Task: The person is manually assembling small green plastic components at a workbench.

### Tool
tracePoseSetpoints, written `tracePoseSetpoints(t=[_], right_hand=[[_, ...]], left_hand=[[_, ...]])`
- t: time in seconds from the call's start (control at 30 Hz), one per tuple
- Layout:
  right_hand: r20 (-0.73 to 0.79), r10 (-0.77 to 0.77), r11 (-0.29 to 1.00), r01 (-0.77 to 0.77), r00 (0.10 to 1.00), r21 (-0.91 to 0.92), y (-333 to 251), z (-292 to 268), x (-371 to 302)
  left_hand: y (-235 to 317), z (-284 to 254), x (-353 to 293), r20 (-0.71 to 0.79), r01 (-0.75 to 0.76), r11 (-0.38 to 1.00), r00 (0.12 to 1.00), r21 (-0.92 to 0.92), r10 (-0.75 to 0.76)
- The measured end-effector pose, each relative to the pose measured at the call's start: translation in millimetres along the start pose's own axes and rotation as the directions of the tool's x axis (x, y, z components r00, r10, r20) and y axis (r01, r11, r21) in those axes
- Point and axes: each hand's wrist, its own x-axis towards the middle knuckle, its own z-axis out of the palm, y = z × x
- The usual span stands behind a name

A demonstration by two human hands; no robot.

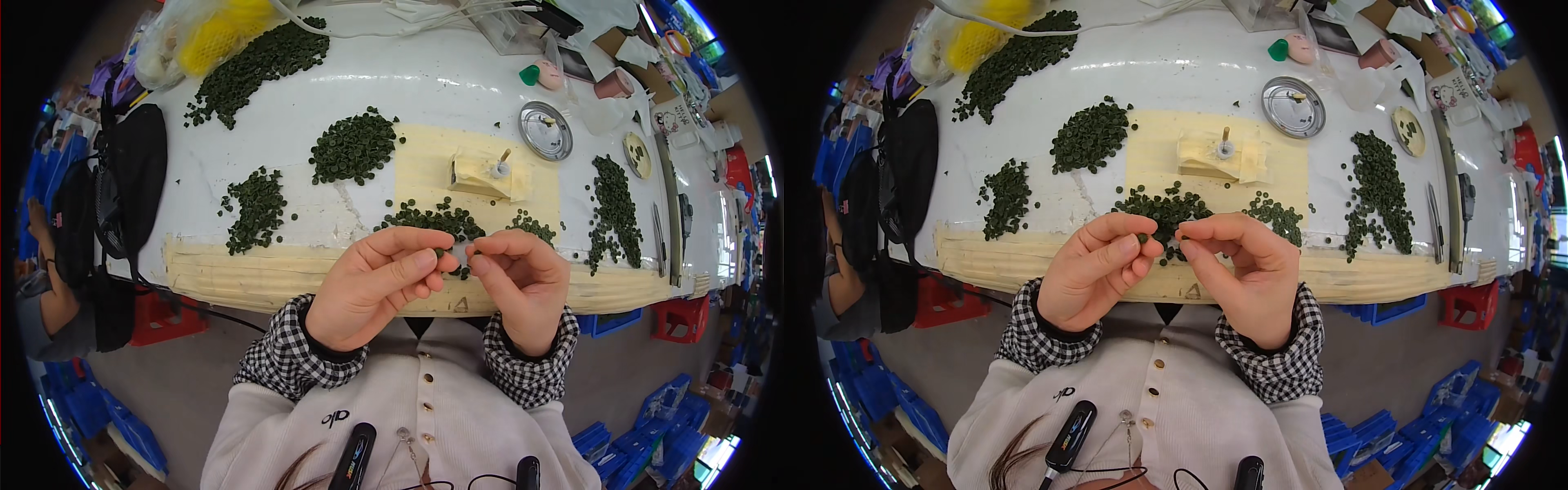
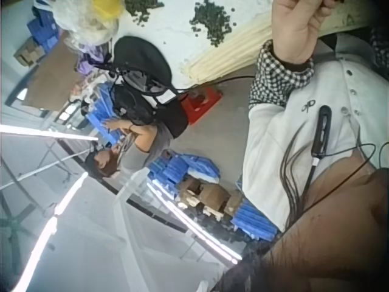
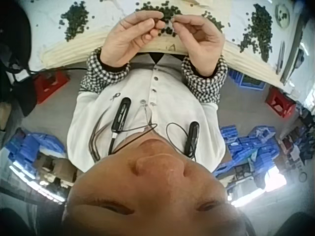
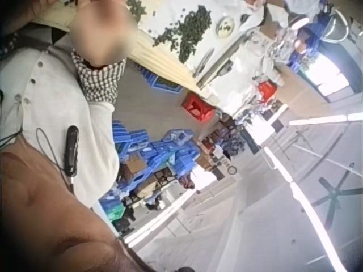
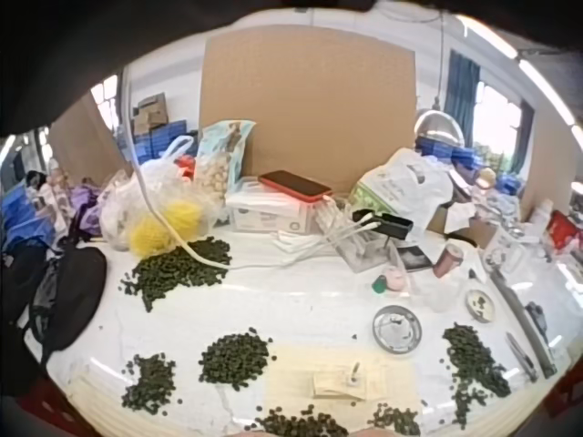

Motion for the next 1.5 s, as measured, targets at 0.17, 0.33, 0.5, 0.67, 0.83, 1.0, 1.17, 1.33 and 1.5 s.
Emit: tracePoseSetpoints(t=[0.17, 0.33, 0.5, 0.67, 0.83, 1.0, 1.17, 1.33, 1.5], right_hand=[[-0.027, 0.052, 0.999, -0.051, 0.998, 0.017, -2.4, 3.4, -0.3], [0.027, 0.010, 0.999, -0.011, 1.000, 0.035, -1.1, 1.9, -1.6], [0.003, -0.009, 0.999, 0.009, 1.000, -0.043, -3.2, 7.6, -2.2], [0.010, -0.209, 0.953, 0.206, 0.978, -0.224, -0.5, 12.8, 2.9], [0.022, -0.301, 0.889, 0.289, 0.953, -0.355, 0.1, 16.0, 3.5], [0.041, -0.405, 0.810, 0.380, 0.913, -0.447, 3.2, 20.9, 2.2], [0.040, -0.452, 0.774, 0.414, 0.891, -0.480, 4.5, 25.4, 0.0], [0.128, -0.498, 0.705, 0.486, 0.858, -0.517, 0.7, 23.4, 1.7], [0.121, -0.340, 0.882, 0.361, 0.933, -0.303, 1.3, 13.7, 2.7]], left_hand=[[-1.3, 0.2, 0.6, -0.030, -0.020, 1.000, 0.999, 0.021, 0.021], [-3.7, -1.8, 0.6, -0.021, -0.124, 0.978, 0.991, 0.167, 0.129], [-8.0, 1.4, 0.6, -0.049, -0.200, 0.936, 0.973, 0.289, 0.224], [-6.7, 4.8, 0.7, -0.062, -0.227, 0.895, 0.961, 0.384, 0.270], [-8.6, 3.2, 1.8, -0.043, -0.231, 0.882, 0.961, 0.412, 0.272], [-10.1, 3.9, 0.9, -0.066, -0.264, 0.872, 0.946, 0.412, 0.318], [-11.7, 3.4, 1.6, -0.081, -0.279, 0.872, 0.938, 0.402, 0.338], [-3.9, -4.5, 0.3, -0.023, -0.135, 0.972, 0.990, 0.194, 0.142], [0.1, -1.2, -0.3, 0.032, -0.013, 0.986, 0.999, 0.166, 0.007]])
